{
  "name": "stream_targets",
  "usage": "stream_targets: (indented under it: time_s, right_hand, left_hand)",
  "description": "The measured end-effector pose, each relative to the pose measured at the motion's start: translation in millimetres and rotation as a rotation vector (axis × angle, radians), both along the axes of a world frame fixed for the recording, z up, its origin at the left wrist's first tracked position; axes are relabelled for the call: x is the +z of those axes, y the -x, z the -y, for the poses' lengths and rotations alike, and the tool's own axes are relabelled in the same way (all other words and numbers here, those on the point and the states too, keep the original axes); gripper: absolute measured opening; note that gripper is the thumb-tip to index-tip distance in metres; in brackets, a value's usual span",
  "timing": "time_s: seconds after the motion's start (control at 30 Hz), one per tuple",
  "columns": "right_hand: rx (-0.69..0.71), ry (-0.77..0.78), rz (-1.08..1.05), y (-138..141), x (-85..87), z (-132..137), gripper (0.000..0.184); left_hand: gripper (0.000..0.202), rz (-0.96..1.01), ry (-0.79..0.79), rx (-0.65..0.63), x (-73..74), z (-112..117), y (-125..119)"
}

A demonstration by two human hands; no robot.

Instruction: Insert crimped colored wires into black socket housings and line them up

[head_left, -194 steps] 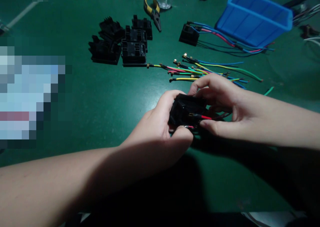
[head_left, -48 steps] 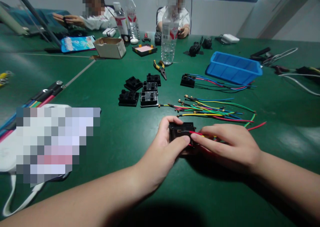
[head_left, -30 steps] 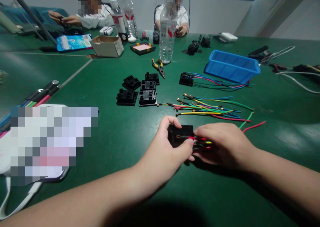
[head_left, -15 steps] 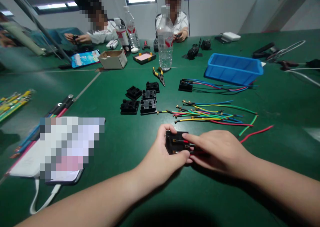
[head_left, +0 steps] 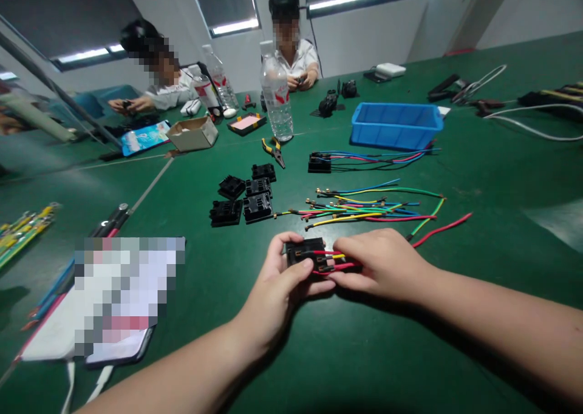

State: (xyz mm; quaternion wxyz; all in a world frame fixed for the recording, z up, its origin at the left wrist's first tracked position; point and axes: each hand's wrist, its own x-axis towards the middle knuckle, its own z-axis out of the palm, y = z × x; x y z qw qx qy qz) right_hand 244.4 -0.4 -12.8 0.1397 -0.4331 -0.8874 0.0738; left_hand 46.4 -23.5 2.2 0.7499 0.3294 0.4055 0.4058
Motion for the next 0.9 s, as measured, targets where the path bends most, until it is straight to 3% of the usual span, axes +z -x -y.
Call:
stream_targets:
  time_s: [0.23,0.4,0.57,0.9]
  right_hand:
    - [-0.030,0.002,0.036,0.5,0.4,-0.2,0.031]
    - [0.040,-0.091,0.005,0.5,0.5,3.0,0.033]
    - [0.125,-0.242,0.035,0.9,-0.2,6.4,0.028]
    - [0.156,-0.320,0.068,2.5,4.1,11.1,0.028]
  left_hand:
    - [0.050,-0.052,-0.047,-0.026,-2.9,-0.6,-0.4]
    - [0.055,-0.125,-0.124,-0.046,-3.0,0.1,-1.7]
    - [0.055,-0.253,-0.157,-0.064,-1.5,-0.2,-2.1]
    - [0.046,-0.283,-0.189,-0.061,-2.5,-1.1,0.5]
